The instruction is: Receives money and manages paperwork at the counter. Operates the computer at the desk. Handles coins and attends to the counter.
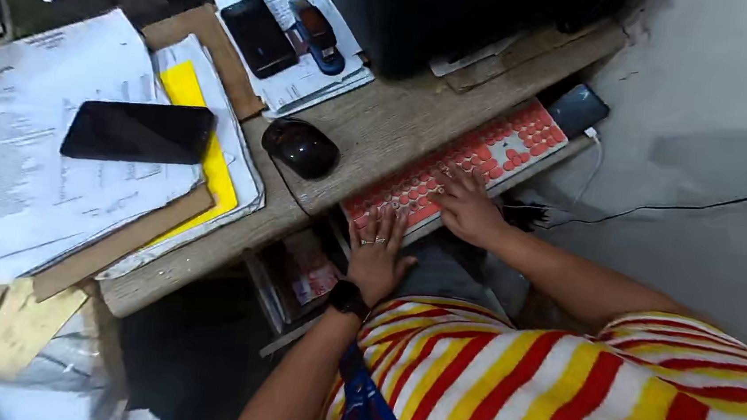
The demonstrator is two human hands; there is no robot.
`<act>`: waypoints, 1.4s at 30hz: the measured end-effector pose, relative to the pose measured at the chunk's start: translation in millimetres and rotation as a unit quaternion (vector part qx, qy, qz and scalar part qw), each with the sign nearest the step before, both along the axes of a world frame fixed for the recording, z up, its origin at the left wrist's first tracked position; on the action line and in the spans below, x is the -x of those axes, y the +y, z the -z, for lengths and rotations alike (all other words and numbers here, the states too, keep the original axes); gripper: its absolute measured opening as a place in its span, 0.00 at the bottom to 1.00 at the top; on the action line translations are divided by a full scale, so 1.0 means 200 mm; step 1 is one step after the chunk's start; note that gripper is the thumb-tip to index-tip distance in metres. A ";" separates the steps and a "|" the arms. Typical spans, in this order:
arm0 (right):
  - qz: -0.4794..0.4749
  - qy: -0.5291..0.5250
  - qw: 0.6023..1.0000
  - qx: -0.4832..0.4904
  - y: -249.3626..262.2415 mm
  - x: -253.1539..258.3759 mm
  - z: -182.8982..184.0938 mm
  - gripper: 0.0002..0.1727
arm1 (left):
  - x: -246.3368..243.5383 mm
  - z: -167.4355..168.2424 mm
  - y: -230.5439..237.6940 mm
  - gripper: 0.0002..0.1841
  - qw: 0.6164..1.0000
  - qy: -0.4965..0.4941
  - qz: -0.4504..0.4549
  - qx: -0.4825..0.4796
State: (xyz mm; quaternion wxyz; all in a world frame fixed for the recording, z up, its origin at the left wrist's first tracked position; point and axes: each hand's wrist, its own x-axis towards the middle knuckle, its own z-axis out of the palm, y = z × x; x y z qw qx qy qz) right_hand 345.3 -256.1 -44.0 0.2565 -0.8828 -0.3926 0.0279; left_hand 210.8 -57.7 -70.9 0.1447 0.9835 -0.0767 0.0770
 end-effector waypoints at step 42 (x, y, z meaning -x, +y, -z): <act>0.178 0.011 0.981 0.082 -0.12 -0.26 -0.02 0.32 | 0.02 0.01 -0.02 0.30 0.992 -0.080 0.056 -0.075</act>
